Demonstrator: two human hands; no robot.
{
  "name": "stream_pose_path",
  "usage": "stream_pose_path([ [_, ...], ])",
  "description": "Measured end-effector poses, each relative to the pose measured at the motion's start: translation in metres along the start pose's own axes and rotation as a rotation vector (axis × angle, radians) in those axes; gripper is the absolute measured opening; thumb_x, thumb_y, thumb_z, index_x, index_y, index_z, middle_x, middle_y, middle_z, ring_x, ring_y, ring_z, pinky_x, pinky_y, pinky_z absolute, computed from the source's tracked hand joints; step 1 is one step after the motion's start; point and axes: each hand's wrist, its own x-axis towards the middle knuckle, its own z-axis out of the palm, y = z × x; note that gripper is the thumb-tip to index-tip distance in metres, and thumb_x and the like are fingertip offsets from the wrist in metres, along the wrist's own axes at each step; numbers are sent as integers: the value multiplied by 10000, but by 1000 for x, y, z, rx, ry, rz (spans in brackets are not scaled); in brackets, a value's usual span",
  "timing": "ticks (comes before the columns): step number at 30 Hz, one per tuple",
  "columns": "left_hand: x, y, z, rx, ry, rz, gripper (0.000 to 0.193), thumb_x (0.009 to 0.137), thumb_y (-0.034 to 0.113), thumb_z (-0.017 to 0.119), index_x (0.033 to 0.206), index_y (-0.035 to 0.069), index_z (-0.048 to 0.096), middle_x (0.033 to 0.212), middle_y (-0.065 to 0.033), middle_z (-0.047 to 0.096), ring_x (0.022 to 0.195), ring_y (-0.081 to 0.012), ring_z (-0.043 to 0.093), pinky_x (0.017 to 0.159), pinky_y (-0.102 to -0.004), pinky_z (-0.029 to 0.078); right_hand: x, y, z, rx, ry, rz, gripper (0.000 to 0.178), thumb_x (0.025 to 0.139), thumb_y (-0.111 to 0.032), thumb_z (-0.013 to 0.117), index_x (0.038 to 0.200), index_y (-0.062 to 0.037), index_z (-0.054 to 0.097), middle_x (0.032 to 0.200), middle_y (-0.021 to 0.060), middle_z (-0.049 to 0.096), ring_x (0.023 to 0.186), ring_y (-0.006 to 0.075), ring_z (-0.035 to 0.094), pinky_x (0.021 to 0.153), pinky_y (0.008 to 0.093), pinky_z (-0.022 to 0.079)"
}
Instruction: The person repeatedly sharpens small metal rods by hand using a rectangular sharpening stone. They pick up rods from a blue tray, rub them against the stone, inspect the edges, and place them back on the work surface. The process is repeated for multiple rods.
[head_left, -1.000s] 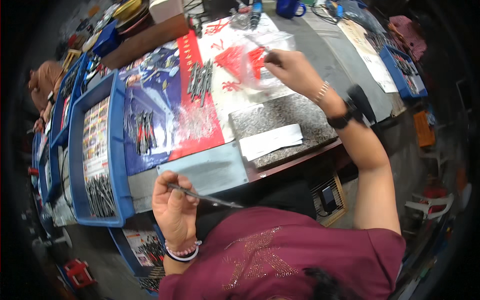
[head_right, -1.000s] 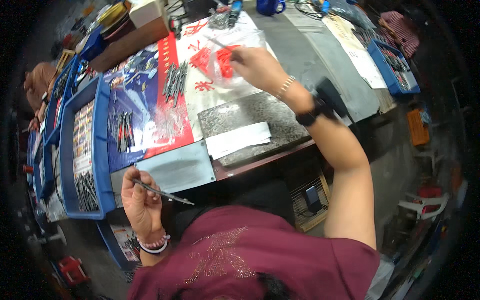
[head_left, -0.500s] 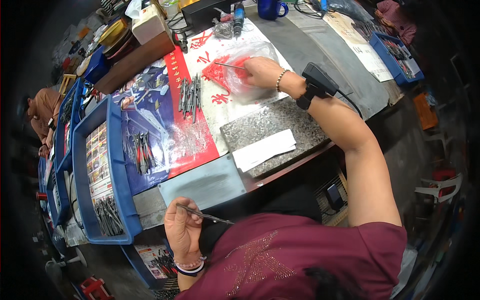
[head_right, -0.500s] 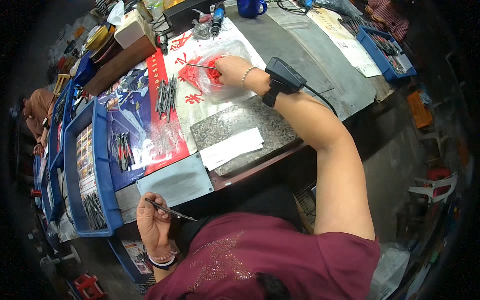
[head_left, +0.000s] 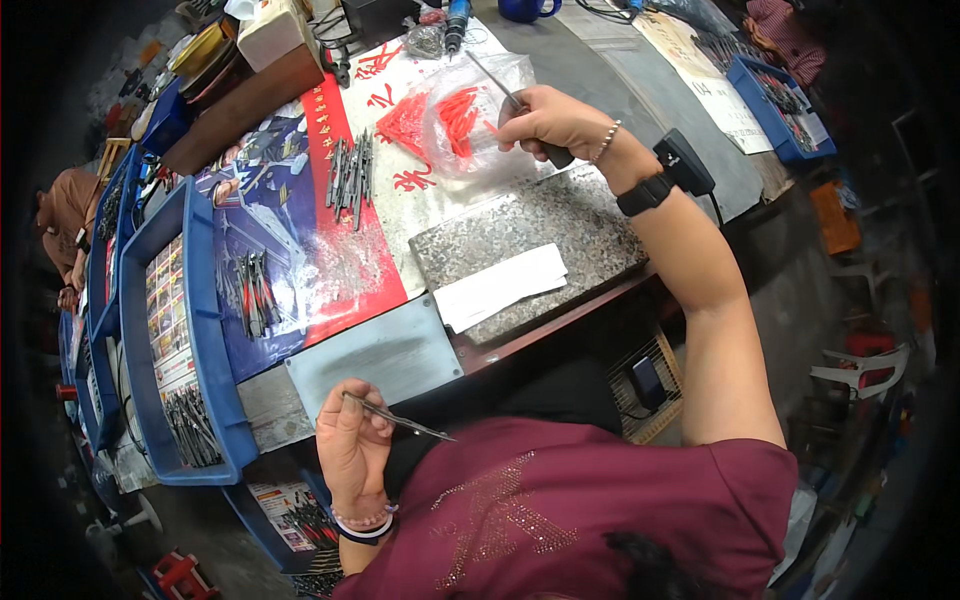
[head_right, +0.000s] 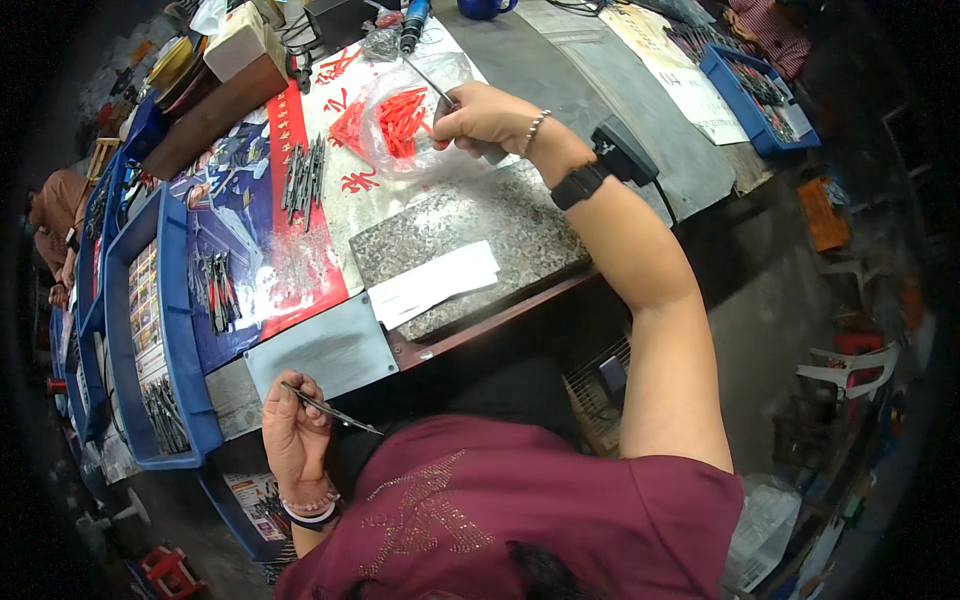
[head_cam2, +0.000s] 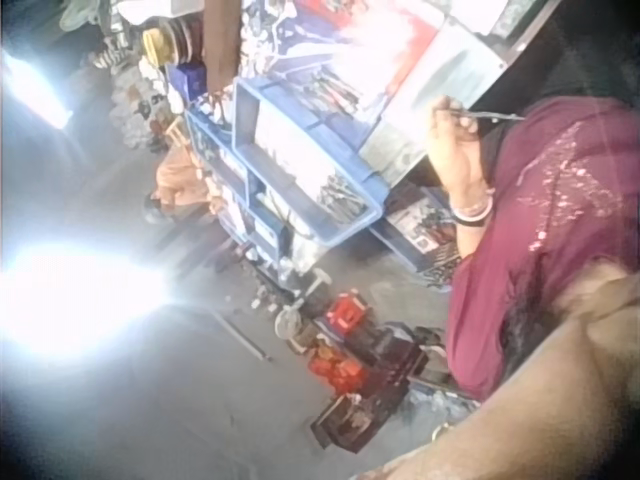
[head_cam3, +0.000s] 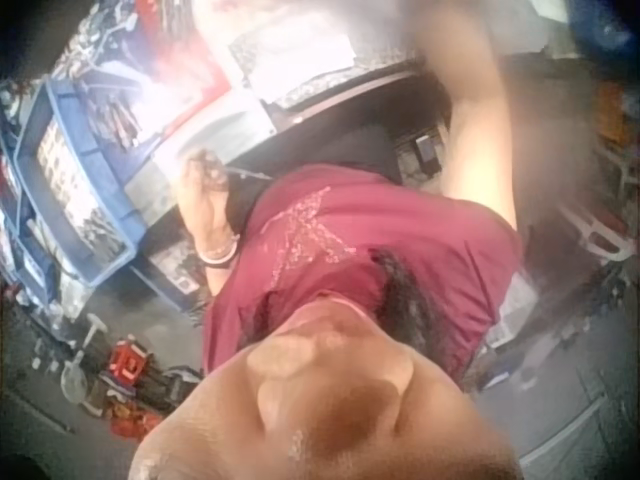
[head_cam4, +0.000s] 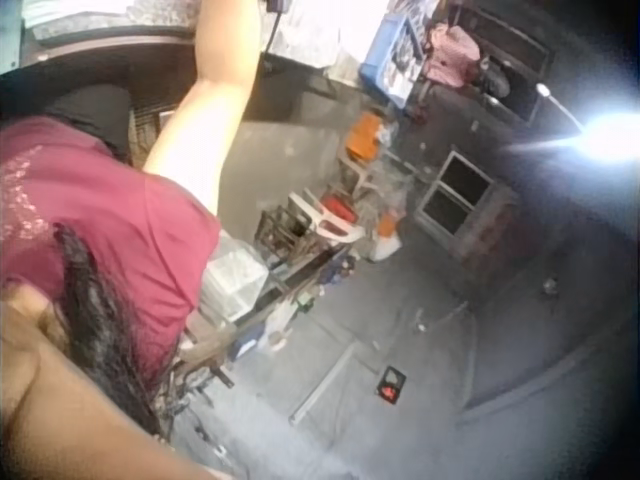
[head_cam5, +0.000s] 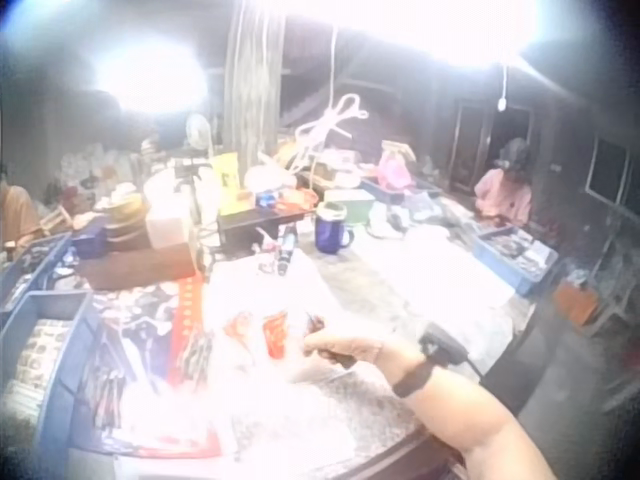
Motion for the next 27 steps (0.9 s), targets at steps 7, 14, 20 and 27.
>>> stream_pose_path([
  [7,1,-3,9,116,-15,21,188,990,130,593,1117,-9,599,965,-110,647,718,-136,599,643,-248,488,-83,3,18,598,-142,-109,268,883,-104,661,1107,33,608,886,74,675,510,34,486,441,192,419],
  [14,1,-16,23,236,-69,-28,209,993,129,585,1143,-16,593,979,-108,662,727,-112,607,637,-226,491,-167,11,56,1590,-740,-940,160,936,-83,616,1063,-6,558,839,111,626,423,82,439,356,224,404],
  [20,-4,-26,31,307,-115,-66,225,994,139,588,1139,-32,607,991,-111,663,740,-100,602,663,-213,488,-206,-4,56,1660,-1071,-1469,142,927,-64,628,950,74,648,836,204,640,468,148,492,385,262,362],
  [27,-5,-36,36,382,-195,-55,223,985,94,571,1138,-55,634,1035,-104,657,829,-90,612,736,-200,501,-212,-15,56,1497,-1239,-1594,272,965,-133,507,959,106,635,923,277,621,555,164,503,432,308,401],
])
